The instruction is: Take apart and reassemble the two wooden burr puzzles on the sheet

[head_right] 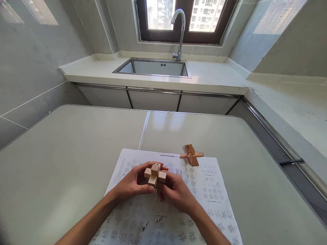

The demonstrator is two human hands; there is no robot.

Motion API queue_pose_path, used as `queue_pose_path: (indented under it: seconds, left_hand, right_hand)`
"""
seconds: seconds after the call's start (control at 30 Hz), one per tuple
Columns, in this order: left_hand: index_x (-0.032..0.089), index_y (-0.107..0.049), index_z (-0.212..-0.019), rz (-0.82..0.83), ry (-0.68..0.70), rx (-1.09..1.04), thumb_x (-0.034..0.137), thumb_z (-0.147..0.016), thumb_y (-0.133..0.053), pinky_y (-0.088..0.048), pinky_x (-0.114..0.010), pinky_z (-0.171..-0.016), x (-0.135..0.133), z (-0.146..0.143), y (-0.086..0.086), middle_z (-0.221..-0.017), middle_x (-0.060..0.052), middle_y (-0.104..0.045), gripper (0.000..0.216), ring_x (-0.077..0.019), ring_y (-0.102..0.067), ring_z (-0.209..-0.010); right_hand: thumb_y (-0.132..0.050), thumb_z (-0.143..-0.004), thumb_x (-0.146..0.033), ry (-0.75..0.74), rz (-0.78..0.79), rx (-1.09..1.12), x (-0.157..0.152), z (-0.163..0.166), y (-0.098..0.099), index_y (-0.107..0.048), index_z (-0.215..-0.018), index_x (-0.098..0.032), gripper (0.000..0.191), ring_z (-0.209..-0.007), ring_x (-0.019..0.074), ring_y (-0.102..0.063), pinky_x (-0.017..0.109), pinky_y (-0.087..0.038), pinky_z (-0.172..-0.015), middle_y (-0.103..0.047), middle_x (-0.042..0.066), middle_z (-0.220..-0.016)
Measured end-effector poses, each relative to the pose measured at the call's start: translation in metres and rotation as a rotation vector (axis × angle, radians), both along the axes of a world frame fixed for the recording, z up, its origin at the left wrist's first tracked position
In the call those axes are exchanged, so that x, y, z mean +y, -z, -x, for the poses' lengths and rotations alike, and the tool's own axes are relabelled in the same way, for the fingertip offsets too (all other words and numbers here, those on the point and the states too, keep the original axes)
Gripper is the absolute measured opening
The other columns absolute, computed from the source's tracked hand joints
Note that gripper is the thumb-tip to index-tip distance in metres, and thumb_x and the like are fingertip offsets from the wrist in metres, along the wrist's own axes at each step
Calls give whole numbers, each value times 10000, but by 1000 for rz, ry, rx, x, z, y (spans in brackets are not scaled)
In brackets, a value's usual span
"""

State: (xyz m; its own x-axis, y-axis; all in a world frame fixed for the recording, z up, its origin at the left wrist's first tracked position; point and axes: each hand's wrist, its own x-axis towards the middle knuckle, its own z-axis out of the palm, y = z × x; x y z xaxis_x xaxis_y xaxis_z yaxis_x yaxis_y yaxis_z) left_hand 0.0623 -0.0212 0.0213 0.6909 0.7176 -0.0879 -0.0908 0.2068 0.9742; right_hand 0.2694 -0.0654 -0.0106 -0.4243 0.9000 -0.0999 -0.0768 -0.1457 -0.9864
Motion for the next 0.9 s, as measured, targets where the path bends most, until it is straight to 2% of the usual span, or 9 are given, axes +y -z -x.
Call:
queue_pose_path:
  seconds: [0.2, 0.4, 0.57, 0.73, 0.9]
  left_hand:
    - [228, -609, -1429, 17, -1, -13, 290, -833, -878, -529, -478, -1130, -1, -2, -1, -1392, -139, -699, 657, -349, -656, -1320]
    - [232, -608, -1428, 31, 7, 1, 287, -808, -897, -531, -492, -1138, -1, -2, -2, -1418, -147, -685, 687, -355, -661, -1318]
    - [236, -605, -1445, 31, 43, -7, 315, -794, -906, -571, -477, -1088, -1, -1, -2, -1428, -151, -681, 721, -343, -686, -1274]
    - [234, -645, -1417, -8, 61, -35, 357, -760, -929, -540, -466, -1118, 0, 1, 0, -1420, -145, -685, 727, -343, -660, -1303]
    - [232, -677, -1392, -39, 90, 2, 353, -748, -932, -539, -469, -1102, 0, 3, -2, -1391, -141, -703, 703, -353, -674, -1276]
  right_hand:
    - [-603, -1035, -564, 2, -9, -5, 2, 0, 0, -641, -913, -179, 406, -594, 155, -580, 282, -485, -598, -614, -1, -652]
    - [-556, -1052, -570, -74, -28, -10, 2, -4, -3, -617, -875, -191, 423, -665, 177, -603, 297, -508, -643, -624, 22, -721]
    - [-529, -1054, -594, -120, -39, -28, 2, -6, -3, -611, -841, -194, 461, -699, 192, -619, 307, -521, -665, -649, 45, -763]
    - [-559, -1051, -552, -116, -53, -32, 2, -6, -3, -626, -793, -196, 445, -670, 190, -623, 308, -517, -666, -669, 37, -718]
    - [-591, -1031, -505, -102, -94, -48, 2, -5, -1, -632, -755, -198, 415, -613, 177, -592, 290, -489, -598, -633, 22, -668]
